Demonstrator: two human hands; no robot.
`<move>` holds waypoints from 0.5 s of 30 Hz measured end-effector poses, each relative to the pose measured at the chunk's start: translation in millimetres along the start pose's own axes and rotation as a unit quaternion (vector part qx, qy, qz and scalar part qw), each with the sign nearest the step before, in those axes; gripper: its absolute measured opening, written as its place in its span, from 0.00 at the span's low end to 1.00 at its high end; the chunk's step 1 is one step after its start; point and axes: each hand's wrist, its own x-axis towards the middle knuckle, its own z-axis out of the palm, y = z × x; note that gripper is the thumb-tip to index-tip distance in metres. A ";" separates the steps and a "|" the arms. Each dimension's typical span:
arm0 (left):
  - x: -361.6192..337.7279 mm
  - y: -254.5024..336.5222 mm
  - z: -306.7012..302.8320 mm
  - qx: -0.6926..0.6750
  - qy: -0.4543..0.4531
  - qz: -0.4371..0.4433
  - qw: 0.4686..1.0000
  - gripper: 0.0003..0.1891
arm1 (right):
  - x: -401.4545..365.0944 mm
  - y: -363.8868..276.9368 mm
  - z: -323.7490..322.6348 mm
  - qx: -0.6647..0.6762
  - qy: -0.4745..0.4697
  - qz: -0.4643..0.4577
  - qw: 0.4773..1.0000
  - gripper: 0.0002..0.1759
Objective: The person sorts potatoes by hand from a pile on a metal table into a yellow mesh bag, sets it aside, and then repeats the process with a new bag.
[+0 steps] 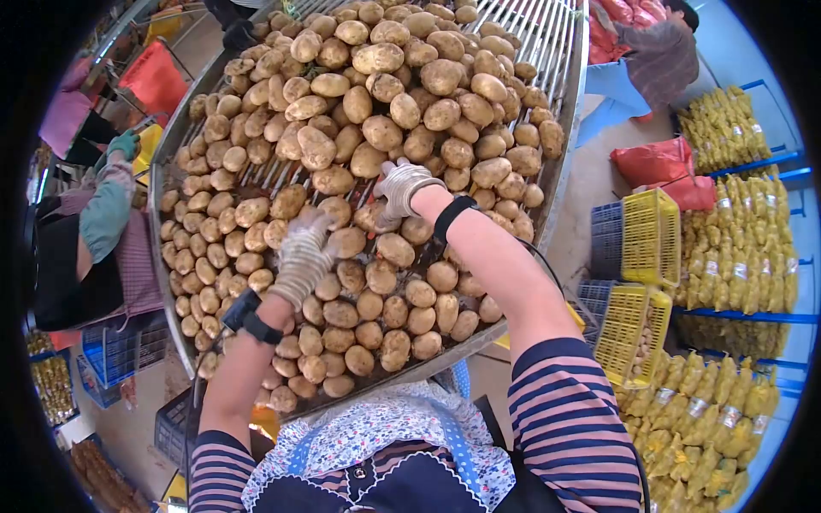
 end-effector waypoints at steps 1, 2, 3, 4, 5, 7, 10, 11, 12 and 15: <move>22.2 -10.4 3.1 0.013 0.021 0.009 1.000 0.28 | 8.4 5.0 -4.6 0.023 -0.017 0.006 1.000 0.32; 43.6 -11.6 -1.7 0.012 0.102 0.013 0.995 0.29 | 11.0 4.2 -8.0 0.032 -0.010 0.011 0.999 0.30; 63.2 -14.1 -7.7 0.012 0.182 0.014 0.983 0.30 | 14.3 1.2 -9.3 0.027 -0.018 0.015 0.999 0.30; 79.8 -12.7 -16.1 0.021 0.179 -0.012 0.984 0.32 | 16.7 -2.2 -7.3 0.026 -0.012 0.037 0.999 0.31; 96.3 -14.0 -20.0 0.029 0.176 -0.038 0.983 0.34 | 18.7 -4.7 -6.0 0.023 -0.005 0.059 0.998 0.31; 123.3 -22.8 -15.2 0.002 0.161 -0.049 0.986 0.37 | 23.9 -4.8 -5.4 0.018 -0.002 0.064 0.998 0.32; 138.1 -23.0 -10.5 0.162 0.057 -0.022 0.985 0.35 | 30.4 -1.4 -1.8 0.013 0.010 0.048 0.999 0.31; 140.4 -24.9 -10.7 0.156 0.059 -0.024 0.986 0.35 | 31.8 0.5 -0.4 0.007 0.007 0.049 0.999 0.31; 141.8 -29.2 -13.3 0.129 0.021 -0.020 0.991 0.37 | 32.7 0.9 1.2 0.013 0.014 0.047 0.999 0.30; 123.8 -40.3 -20.7 0.067 0.038 -0.017 0.997 0.35 | 30.6 5.9 11.9 0.075 0.022 0.054 0.995 0.28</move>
